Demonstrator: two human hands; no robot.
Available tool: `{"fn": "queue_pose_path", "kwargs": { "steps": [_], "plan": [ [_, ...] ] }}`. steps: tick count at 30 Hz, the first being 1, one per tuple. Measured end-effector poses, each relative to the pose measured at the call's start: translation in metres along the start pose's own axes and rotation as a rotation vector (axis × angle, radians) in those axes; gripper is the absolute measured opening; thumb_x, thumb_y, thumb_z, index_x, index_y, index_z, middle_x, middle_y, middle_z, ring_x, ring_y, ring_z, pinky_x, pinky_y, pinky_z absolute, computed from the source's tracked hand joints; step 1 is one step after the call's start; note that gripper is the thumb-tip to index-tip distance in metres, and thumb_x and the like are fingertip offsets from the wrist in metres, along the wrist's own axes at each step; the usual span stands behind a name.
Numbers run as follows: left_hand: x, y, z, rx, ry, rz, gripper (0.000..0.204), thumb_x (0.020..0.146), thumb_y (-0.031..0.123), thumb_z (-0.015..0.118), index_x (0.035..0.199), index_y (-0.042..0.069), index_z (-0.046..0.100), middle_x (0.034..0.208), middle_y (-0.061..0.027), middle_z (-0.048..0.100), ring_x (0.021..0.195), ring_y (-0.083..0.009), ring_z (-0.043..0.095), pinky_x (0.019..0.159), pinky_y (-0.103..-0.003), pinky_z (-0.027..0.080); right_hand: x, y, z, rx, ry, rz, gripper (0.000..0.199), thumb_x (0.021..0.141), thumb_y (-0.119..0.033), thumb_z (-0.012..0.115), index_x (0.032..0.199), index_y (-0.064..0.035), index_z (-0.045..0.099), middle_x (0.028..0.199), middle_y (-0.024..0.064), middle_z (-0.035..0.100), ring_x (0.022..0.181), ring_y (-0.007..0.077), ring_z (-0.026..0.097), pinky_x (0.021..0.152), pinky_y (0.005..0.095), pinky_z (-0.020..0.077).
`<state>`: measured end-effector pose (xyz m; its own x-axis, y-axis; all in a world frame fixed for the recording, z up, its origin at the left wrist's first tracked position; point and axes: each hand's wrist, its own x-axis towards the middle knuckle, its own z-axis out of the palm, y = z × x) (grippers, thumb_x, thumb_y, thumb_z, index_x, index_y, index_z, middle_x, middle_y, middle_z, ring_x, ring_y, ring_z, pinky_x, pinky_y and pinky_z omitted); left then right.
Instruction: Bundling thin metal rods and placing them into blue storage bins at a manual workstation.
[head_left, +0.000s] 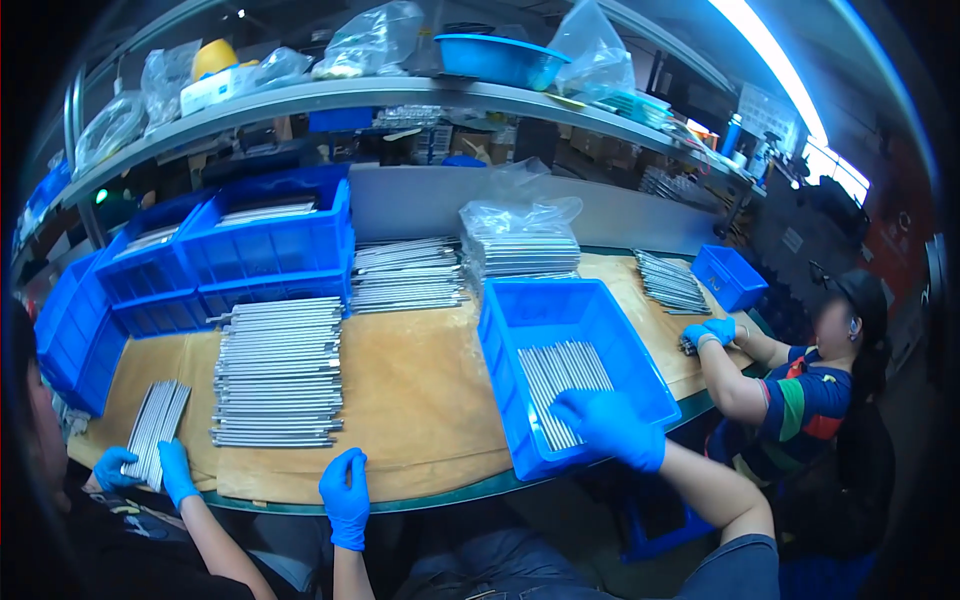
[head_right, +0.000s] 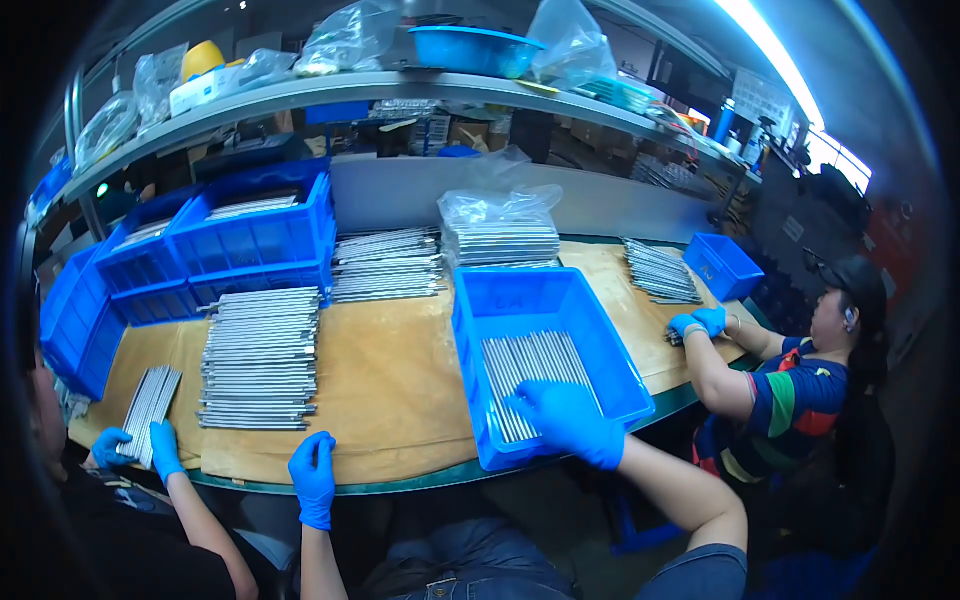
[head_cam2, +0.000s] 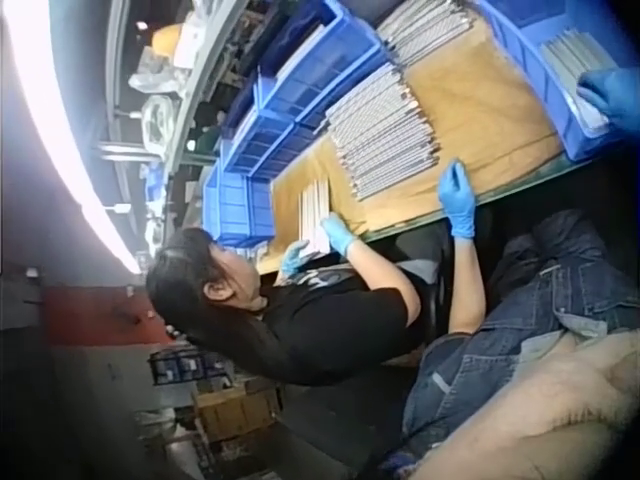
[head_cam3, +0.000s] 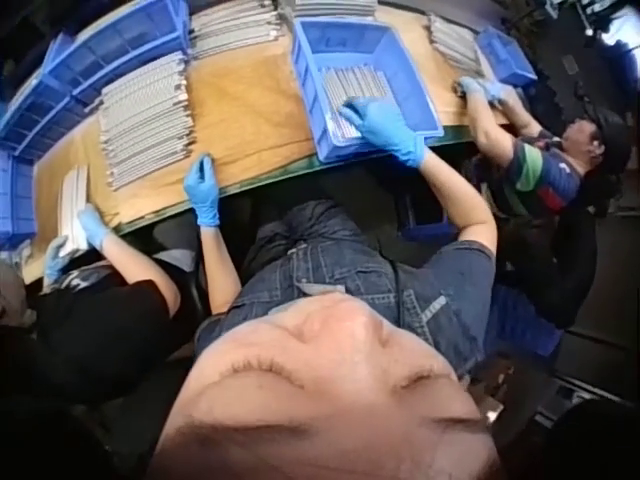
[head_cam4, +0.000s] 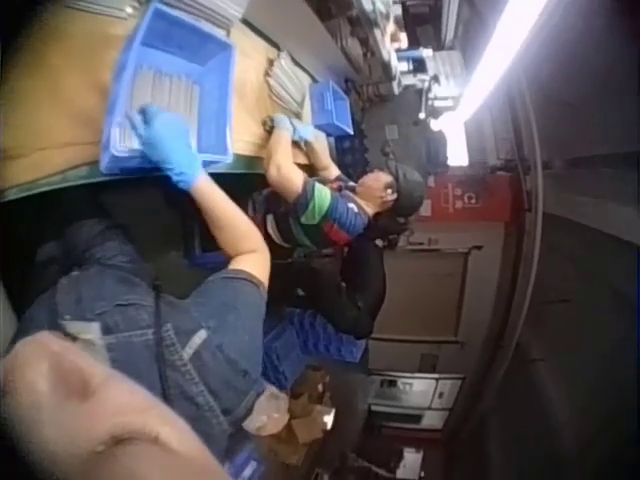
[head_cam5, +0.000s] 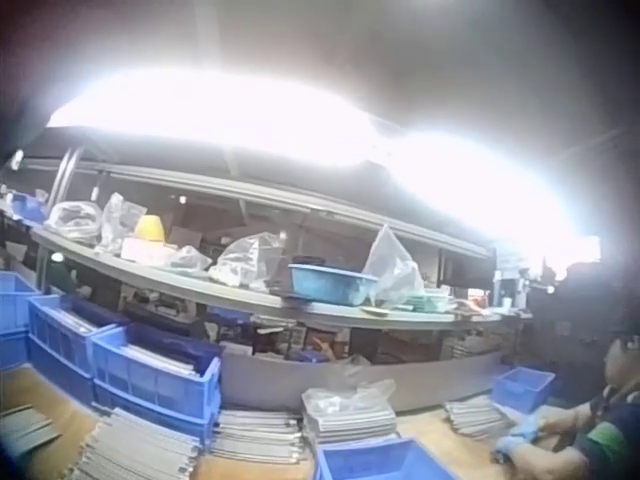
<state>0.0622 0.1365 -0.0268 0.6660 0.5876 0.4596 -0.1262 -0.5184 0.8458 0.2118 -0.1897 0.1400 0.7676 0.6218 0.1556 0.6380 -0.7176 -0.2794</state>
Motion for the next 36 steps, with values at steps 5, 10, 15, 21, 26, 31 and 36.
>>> {"fn": "queue_pose_path", "kwargs": {
  "steps": [5, 10, 15, 21, 26, 31, 36],
  "plan": [
    [0.001, 0.003, 0.005, -0.08, 0.008, -0.049, 0.013, 0.087, 0.005, 0.057, 0.092, -0.006, 0.062, 0.082, -0.0108, 0.064, 0.076, -0.0161, 0.062, 0.07, -0.029, 0.05, -0.032, -0.048, 0.018, 0.001, -0.002, -0.043, 0.038, 0.083, -0.036, 0.057, 0.095, 0.0008, 0.053, 0.066, 0.0179, 0.06, 0.055, 0.0339, 0.06, 0.048, 0.0445, 0.0458],
    [0.003, 0.005, 0.009, -0.107, -0.013, -0.085, 0.013, 0.088, 0.005, 0.056, 0.092, -0.006, 0.062, 0.081, -0.0098, 0.064, 0.076, -0.0146, 0.061, 0.068, -0.027, 0.049, -0.029, -0.03, 0.032, -0.067, 0.165, -0.169, 0.032, 0.08, -0.023, 0.055, 0.098, 0.0035, 0.052, 0.054, 0.0165, 0.055, 0.042, 0.0306, 0.055, 0.038, 0.0416, 0.0423],
    [0.002, 0.002, 0.008, -0.05, -0.011, -0.064, 0.013, 0.088, 0.005, 0.055, 0.092, -0.005, 0.062, 0.08, -0.0088, 0.063, 0.074, -0.0138, 0.061, 0.068, -0.026, 0.049, -0.026, -0.024, 0.043, 0.019, 0.251, -0.208, 0.019, 0.078, -0.014, 0.053, 0.091, 0.0008, 0.052, 0.049, 0.0158, 0.051, 0.037, 0.0301, 0.052, 0.034, 0.0411, 0.0392],
    [0.002, -0.004, 0.009, 0.002, -0.014, -0.045, 0.013, 0.088, 0.007, 0.055, 0.091, -0.004, 0.062, 0.079, -0.0083, 0.064, 0.072, -0.0137, 0.06, 0.068, -0.027, 0.048, -0.041, -0.01, 0.033, 0.023, 0.248, -0.31, 0.026, 0.076, -0.01, 0.053, 0.099, 0.0035, 0.051, 0.048, 0.0151, 0.05, 0.037, 0.0297, 0.051, 0.034, 0.0409, 0.0389],
    [0.004, 0.0, 0.009, 0.038, -0.045, -0.053, 0.015, 0.088, 0.01, 0.057, 0.095, -0.002, 0.062, 0.083, -0.01, 0.064, 0.075, -0.0161, 0.061, 0.071, -0.028, 0.048, -0.076, 0.0, -0.009, 0.049, 0.114, -0.413, 0.036, 0.076, -0.008, 0.052, 0.109, 0.0077, 0.05, 0.05, 0.0163, 0.052, 0.038, 0.0298, 0.052, 0.035, 0.0402, 0.0392],
    [0.033, 0.034, 0.05, 0.009, -0.052, -0.107, 0.03, 0.086, 0.017, 0.062, 0.108, -0.003, 0.058, 0.103, -0.0135, 0.062, 0.095, -0.0206, 0.06, 0.084, -0.031, 0.046, -0.089, 0.001, -0.009, 0.003, 0.144, -0.485, 0.036, 0.077, -0.01, 0.053, 0.108, 0.0075, 0.051, 0.05, 0.0161, 0.053, 0.038, 0.0289, 0.052, 0.035, 0.0393, 0.0395],
    [0.115, 0.1, 0.164, 0.022, -0.183, 0.104, 0.055, 0.082, 0.028, 0.066, 0.124, -0.003, 0.048, 0.121, -0.0166, 0.055, 0.109, -0.0257, 0.054, 0.093, -0.033, 0.042, -0.09, 0.005, -0.005, 0.003, 0.084, -0.391, 0.037, 0.077, -0.011, 0.054, 0.109, 0.0074, 0.051, 0.05, 0.0162, 0.053, 0.038, 0.0293, 0.052, 0.036, 0.0402, 0.0399]
  ]
}}
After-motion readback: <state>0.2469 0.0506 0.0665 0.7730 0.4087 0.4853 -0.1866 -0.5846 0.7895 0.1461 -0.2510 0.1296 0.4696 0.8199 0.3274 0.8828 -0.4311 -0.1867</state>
